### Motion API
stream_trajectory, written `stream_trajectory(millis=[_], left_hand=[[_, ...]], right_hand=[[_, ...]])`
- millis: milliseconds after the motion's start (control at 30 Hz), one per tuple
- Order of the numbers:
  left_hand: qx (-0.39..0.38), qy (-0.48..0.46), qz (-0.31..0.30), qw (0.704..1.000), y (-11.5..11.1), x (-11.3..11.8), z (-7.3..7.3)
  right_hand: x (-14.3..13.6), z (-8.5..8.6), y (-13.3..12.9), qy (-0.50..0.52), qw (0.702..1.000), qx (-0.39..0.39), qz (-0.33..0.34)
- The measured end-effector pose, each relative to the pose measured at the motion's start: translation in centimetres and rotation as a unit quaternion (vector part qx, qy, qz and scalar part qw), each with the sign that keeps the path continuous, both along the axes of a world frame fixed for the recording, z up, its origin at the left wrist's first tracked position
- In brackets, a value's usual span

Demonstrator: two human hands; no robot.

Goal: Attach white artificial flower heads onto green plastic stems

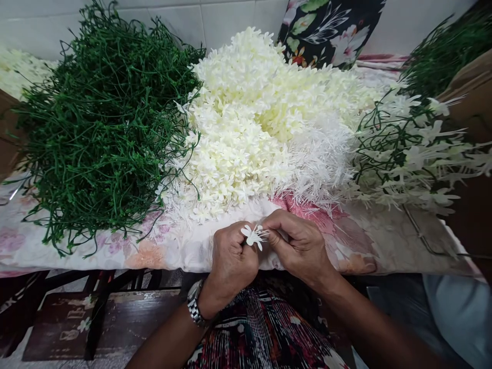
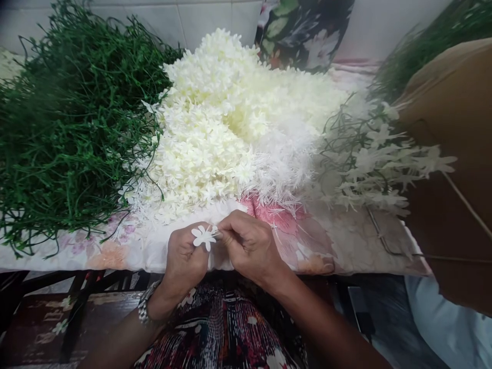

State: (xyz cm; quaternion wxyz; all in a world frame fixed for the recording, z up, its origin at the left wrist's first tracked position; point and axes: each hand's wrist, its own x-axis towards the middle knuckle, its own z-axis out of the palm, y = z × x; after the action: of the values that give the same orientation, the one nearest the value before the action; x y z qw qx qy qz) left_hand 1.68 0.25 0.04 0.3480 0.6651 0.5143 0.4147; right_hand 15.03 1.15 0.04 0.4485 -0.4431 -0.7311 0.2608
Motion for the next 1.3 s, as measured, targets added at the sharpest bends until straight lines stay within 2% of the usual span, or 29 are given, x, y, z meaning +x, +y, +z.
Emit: stream_trajectory(millis=[133,200,300,400,500,667,867,1033,1133,1200,1233,1300], left_hand=[[0.011,0.000,0.010,1.000,0.0,0.1,0.1],[0.009,-0.012,0.010,1.000,0.0,0.0,0.1],[-0.044,-0.044,0.003,0.998,0.2,-0.1,0.5],[-0.115,-0.064,-0.014,0.991,0.4,-0.4,1.1],[-0.133,-0.064,-0.017,0.989,0.4,-0.6,1.5],[-0.143,-0.055,-0.002,0.988,0.4,-0.6,1.4],[-0.142,-0.031,0.010,0.989,0.3,-0.3,1.0],[-0.139,-0.059,-0.033,0.988,0.1,-0.7,1.1],[-0.100,-0.069,-0.069,0.990,-0.3,-1.3,1.4],[-0.062,-0.054,-0.077,0.994,-0.6,-1.6,1.6],[-0.038,-0.047,-0.077,0.995,-0.7,-1.6,1.6],[0.009,-0.028,-0.075,0.997,-1.0,-1.7,1.7]], right_hand=[[0.0,-0.1,0.1,0.001,1.000,0.017,0.008],[0.1,-0.2,0.2,0.013,1.000,-0.002,0.014],[0.4,-0.4,0.4,0.079,0.992,-0.094,0.024],[0.6,-0.6,0.5,0.153,0.967,-0.200,0.037],[0.7,-0.6,0.6,0.175,0.953,-0.241,0.050],[0.7,-0.4,0.4,0.160,0.963,-0.215,0.031],[0.4,-0.5,0.5,0.100,0.986,-0.132,0.018],[1.2,0.4,0.1,0.041,0.998,-0.049,0.011],[3.6,1.8,0.1,0.029,0.998,0.010,-0.059],[6.2,2.9,0.5,0.044,0.980,0.064,-0.184],[7.7,3.4,0.8,0.038,0.958,0.094,-0.269],[10.7,4.2,1.6,-0.007,0.887,0.167,-0.431]])
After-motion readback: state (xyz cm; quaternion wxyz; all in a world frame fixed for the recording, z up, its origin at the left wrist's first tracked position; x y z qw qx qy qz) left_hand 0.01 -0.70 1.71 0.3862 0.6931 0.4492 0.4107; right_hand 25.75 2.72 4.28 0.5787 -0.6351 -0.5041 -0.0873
